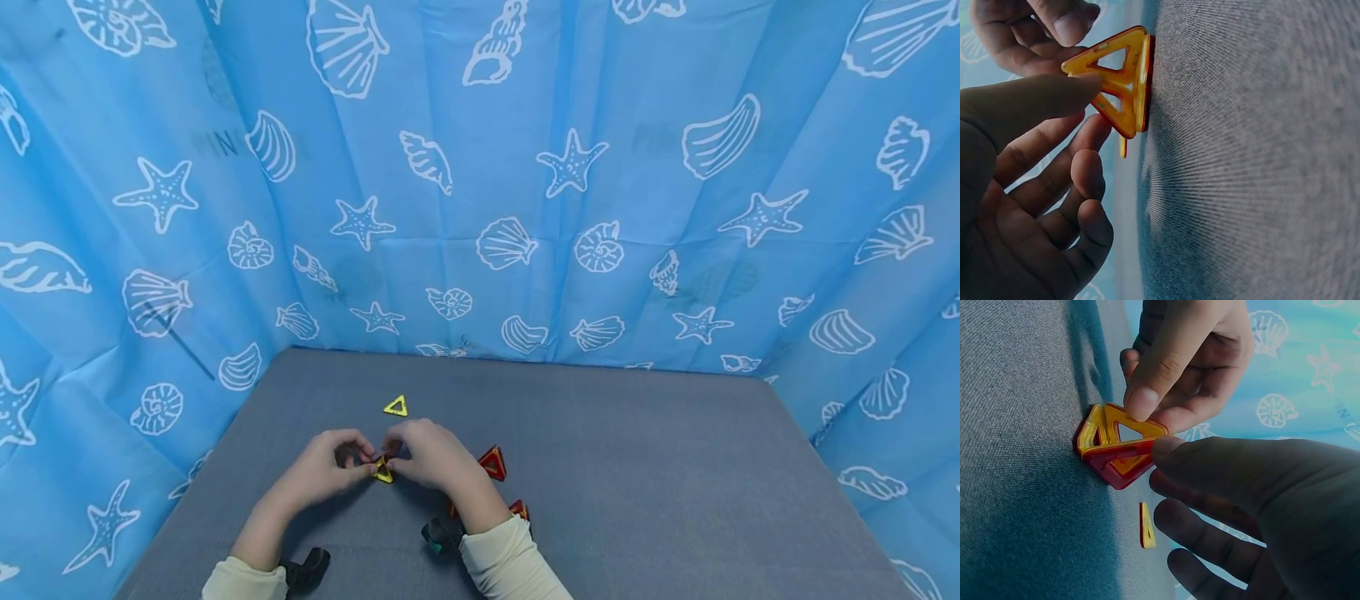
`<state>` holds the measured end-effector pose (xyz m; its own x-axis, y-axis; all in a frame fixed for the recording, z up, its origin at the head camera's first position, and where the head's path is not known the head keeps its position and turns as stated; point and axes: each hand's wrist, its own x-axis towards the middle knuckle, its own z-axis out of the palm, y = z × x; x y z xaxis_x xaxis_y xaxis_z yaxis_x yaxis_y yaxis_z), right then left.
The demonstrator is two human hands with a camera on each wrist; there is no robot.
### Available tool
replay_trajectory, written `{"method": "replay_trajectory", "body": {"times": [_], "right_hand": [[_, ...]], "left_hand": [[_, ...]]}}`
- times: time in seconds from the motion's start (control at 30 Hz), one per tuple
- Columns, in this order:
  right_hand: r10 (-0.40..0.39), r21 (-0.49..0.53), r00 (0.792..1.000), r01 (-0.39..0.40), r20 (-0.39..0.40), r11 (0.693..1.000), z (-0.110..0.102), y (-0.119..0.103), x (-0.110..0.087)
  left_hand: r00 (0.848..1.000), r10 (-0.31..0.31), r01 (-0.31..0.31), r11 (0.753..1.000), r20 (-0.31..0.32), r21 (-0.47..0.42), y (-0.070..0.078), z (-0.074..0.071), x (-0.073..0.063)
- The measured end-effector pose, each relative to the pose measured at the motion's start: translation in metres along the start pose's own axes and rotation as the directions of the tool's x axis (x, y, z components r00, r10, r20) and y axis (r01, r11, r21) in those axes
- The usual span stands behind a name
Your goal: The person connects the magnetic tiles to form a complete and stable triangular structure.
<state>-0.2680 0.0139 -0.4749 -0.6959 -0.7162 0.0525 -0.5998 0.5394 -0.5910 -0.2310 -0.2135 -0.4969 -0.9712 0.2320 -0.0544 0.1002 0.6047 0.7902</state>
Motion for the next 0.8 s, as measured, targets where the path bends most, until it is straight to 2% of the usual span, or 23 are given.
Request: {"method": "replay_trajectory", "body": {"times": [0.47,0.8], "right_hand": [[0.019,-0.026,1.0,-0.019,0.008,0.999,0.0008,-0.0013,0.0002],[0.02,-0.038,1.0,-0.019,0.007,0.999,0.0011,-0.0009,-0.0005]], "left_hand": [[0.999,0.031,-0.031,0.999,0.014,-0.008,-0.0022,0.0008,-0.0004],[1.0,0.013,-0.012,1.0,0.014,-0.008,0.0015,0.0025,-0.0007]]}}
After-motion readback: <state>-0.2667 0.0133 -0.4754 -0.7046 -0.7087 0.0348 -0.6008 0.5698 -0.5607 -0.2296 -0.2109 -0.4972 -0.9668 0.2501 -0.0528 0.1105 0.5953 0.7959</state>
